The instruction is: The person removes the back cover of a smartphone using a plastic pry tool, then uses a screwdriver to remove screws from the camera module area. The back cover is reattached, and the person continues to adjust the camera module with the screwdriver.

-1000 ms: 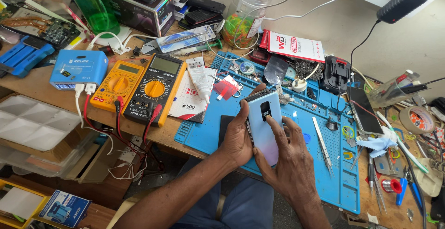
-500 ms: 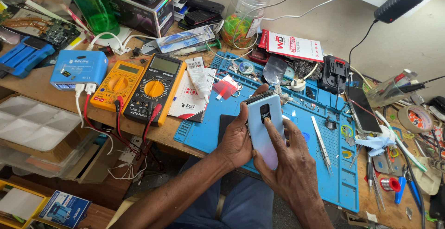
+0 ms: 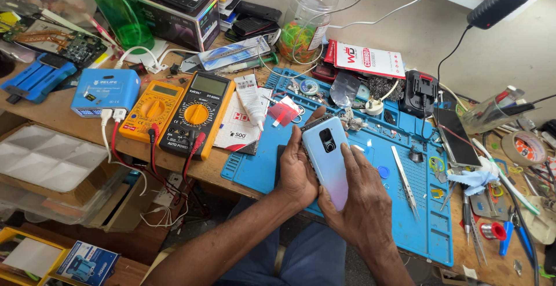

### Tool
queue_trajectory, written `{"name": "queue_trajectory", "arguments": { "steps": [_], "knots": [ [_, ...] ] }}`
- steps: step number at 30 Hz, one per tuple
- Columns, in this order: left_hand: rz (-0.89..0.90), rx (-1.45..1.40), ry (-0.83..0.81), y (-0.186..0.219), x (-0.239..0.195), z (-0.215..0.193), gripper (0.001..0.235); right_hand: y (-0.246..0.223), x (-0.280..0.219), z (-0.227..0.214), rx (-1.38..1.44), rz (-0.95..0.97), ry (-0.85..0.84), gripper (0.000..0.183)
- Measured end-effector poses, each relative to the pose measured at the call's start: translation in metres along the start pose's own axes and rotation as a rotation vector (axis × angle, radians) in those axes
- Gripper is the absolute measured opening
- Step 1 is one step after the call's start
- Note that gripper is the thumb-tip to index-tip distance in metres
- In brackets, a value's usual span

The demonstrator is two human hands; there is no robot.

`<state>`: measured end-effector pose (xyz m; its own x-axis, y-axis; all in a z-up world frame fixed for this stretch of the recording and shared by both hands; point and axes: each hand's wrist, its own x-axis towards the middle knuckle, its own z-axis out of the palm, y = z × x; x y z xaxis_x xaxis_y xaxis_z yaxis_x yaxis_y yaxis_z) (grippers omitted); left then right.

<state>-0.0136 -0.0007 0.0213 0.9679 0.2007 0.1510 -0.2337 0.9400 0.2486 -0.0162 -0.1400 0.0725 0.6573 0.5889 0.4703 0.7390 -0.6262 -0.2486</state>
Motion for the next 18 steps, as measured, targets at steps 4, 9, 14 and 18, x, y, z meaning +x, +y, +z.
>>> {"name": "queue_trajectory", "arguments": {
  "steps": [4,9,14,18],
  "knots": [
    [0.054,-0.13,-0.018,-0.003,0.001,-0.006,0.054,0.0,0.006,-0.002,0.026,-0.023,-0.009,0.085],
    [0.087,-0.094,0.022,-0.004,0.005,-0.01,0.051,0.004,0.015,-0.003,0.096,-0.049,-0.073,0.084],
    [0.073,-0.11,0.104,-0.004,0.009,-0.024,0.046,0.014,0.02,-0.001,0.2,0.0,-0.198,0.088],
    [-0.087,0.101,0.122,0.022,0.016,-0.04,0.047,0.018,0.021,0.001,0.199,0.01,-0.229,0.092]
  ]
}}
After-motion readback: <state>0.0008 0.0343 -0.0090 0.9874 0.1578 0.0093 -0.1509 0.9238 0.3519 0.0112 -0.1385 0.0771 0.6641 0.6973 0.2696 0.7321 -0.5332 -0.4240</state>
